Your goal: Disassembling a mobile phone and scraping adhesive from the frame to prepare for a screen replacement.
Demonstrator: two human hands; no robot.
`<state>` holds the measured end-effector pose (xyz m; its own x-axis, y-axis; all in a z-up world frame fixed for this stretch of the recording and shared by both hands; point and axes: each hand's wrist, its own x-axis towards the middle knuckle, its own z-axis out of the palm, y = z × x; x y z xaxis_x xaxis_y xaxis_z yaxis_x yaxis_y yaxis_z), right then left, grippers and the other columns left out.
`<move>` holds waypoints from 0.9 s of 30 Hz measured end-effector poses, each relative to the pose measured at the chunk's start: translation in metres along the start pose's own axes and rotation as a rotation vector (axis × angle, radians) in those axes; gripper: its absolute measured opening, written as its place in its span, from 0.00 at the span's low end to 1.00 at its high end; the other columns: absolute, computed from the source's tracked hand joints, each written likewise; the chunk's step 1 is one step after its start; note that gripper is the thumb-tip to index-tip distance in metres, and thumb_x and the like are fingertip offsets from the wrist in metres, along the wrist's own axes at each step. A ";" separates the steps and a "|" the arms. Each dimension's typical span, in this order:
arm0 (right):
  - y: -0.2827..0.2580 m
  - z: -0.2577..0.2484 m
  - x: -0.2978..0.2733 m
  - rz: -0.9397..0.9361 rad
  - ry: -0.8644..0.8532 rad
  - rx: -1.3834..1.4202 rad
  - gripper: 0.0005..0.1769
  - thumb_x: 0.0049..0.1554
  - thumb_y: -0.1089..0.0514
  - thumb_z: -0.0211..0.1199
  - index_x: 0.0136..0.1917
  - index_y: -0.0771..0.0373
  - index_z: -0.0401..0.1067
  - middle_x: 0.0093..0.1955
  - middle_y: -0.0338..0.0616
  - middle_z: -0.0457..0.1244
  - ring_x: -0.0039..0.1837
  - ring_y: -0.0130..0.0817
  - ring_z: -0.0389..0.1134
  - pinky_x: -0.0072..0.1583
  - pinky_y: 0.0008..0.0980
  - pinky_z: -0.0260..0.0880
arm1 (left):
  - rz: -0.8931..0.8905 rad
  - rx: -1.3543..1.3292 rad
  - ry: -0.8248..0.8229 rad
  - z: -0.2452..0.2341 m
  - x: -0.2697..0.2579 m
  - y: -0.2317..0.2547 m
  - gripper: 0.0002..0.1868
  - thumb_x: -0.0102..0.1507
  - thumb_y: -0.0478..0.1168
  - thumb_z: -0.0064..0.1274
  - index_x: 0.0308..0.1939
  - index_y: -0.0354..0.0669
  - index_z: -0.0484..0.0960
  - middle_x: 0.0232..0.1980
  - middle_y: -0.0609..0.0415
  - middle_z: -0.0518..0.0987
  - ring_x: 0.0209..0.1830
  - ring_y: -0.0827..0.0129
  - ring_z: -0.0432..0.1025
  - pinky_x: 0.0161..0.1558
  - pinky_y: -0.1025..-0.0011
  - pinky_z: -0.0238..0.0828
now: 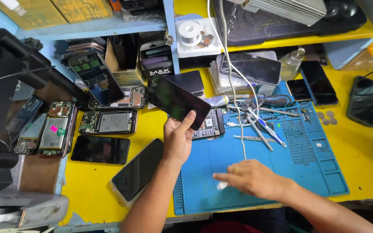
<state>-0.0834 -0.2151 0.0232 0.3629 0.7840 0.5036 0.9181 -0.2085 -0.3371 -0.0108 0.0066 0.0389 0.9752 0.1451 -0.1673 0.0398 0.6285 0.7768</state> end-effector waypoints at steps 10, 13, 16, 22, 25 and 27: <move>0.035 -0.027 0.064 0.513 0.405 0.403 0.12 0.63 0.62 0.60 0.59 0.59 0.78 0.31 0.42 0.66 0.32 0.34 0.71 0.38 0.33 0.72 | -0.285 -0.247 -0.042 -0.019 0.004 -0.021 0.20 0.64 0.41 0.62 0.57 0.44 0.76 0.49 0.41 0.82 0.47 0.57 0.79 0.52 0.65 0.79; 0.029 -0.015 0.065 0.613 0.503 0.468 0.12 0.59 0.63 0.66 0.56 0.62 0.80 0.30 0.42 0.68 0.32 0.32 0.71 0.39 0.30 0.74 | -0.312 -0.282 -0.013 -0.015 -0.001 -0.020 0.17 0.63 0.41 0.63 0.54 0.43 0.77 0.46 0.42 0.83 0.45 0.57 0.80 0.51 0.64 0.80; 0.026 -0.015 0.066 0.629 0.530 0.443 0.09 0.60 0.62 0.65 0.54 0.61 0.81 0.30 0.41 0.69 0.32 0.31 0.71 0.38 0.30 0.74 | -0.314 -0.297 0.003 -0.012 -0.002 -0.021 0.12 0.64 0.38 0.62 0.49 0.40 0.80 0.42 0.41 0.85 0.42 0.57 0.82 0.49 0.65 0.81; 0.024 -0.024 0.068 0.521 0.604 0.323 0.09 0.58 0.69 0.65 0.53 0.65 0.81 0.30 0.45 0.67 0.31 0.36 0.67 0.39 0.32 0.71 | -0.332 -0.276 0.026 -0.010 -0.008 -0.027 0.08 0.63 0.37 0.61 0.45 0.40 0.82 0.41 0.40 0.86 0.41 0.57 0.83 0.47 0.64 0.82; 0.025 -0.023 0.069 0.412 0.655 0.213 0.11 0.54 0.72 0.69 0.52 0.67 0.81 0.36 0.45 0.70 0.35 0.39 0.68 0.41 0.34 0.73 | -0.291 -0.254 0.000 0.006 -0.014 -0.014 0.09 0.63 0.37 0.61 0.46 0.42 0.83 0.43 0.41 0.87 0.43 0.57 0.83 0.49 0.63 0.82; 0.030 -0.017 0.061 0.386 0.661 0.162 0.12 0.53 0.73 0.70 0.51 0.67 0.81 0.38 0.46 0.71 0.36 0.40 0.70 0.41 0.35 0.73 | -0.282 -0.252 -0.006 0.007 -0.014 -0.015 0.09 0.63 0.37 0.61 0.47 0.43 0.81 0.44 0.41 0.86 0.44 0.56 0.83 0.50 0.62 0.81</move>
<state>-0.0308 -0.1834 0.0576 0.7181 0.1519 0.6792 0.6913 -0.2682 -0.6710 -0.0232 -0.0100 0.0336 0.9349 -0.0648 -0.3488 0.2528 0.8116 0.5267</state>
